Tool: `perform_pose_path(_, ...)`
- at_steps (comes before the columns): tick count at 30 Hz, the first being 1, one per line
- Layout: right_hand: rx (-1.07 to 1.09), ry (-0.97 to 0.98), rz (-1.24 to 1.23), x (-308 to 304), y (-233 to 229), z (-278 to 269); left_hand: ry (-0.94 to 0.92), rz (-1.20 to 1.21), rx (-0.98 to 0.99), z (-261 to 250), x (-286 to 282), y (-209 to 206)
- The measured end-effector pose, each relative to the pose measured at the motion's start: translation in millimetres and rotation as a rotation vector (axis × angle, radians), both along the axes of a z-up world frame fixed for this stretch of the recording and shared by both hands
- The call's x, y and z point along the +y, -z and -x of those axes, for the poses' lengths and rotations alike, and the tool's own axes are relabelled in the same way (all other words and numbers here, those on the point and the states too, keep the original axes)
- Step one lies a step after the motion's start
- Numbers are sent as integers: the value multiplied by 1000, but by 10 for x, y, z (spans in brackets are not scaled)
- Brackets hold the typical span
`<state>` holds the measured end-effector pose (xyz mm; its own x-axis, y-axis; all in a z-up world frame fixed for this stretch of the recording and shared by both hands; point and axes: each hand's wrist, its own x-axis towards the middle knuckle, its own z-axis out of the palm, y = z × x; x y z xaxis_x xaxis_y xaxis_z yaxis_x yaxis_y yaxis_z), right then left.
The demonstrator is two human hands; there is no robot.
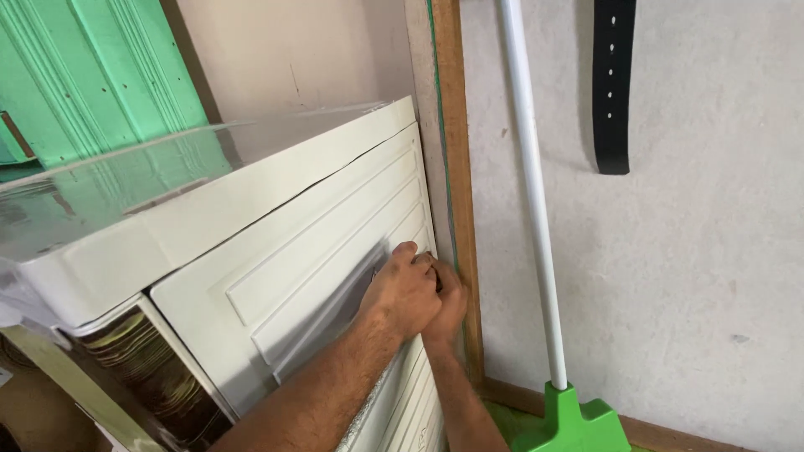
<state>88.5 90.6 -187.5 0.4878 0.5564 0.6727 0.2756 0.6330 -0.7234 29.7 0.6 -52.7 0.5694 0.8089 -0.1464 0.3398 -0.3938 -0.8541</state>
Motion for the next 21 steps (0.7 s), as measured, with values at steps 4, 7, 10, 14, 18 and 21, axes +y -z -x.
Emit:
perform_pose_path(4,-62,47,-5,322,228,-106,74,-80,-41,53,252,206)
perform_pose_path(7,13,30,119,422,362,-99,67,-63,-44,47,223,229)
perform_pose_path(10,23,-25,217,381,471,-93,38,-42,-50,31,137,237)
perform_pose_path(14,-3,-46,291,84,641,38,31,-18,-37,10,14,201)
perform_pose_path(18,-6,-18,209,-255,728,195,19,-27,-19,-32,-180,68)
perform_pose_path(21,-16,-38,46,-584,663,287,35,-40,-34,-23,-236,43)
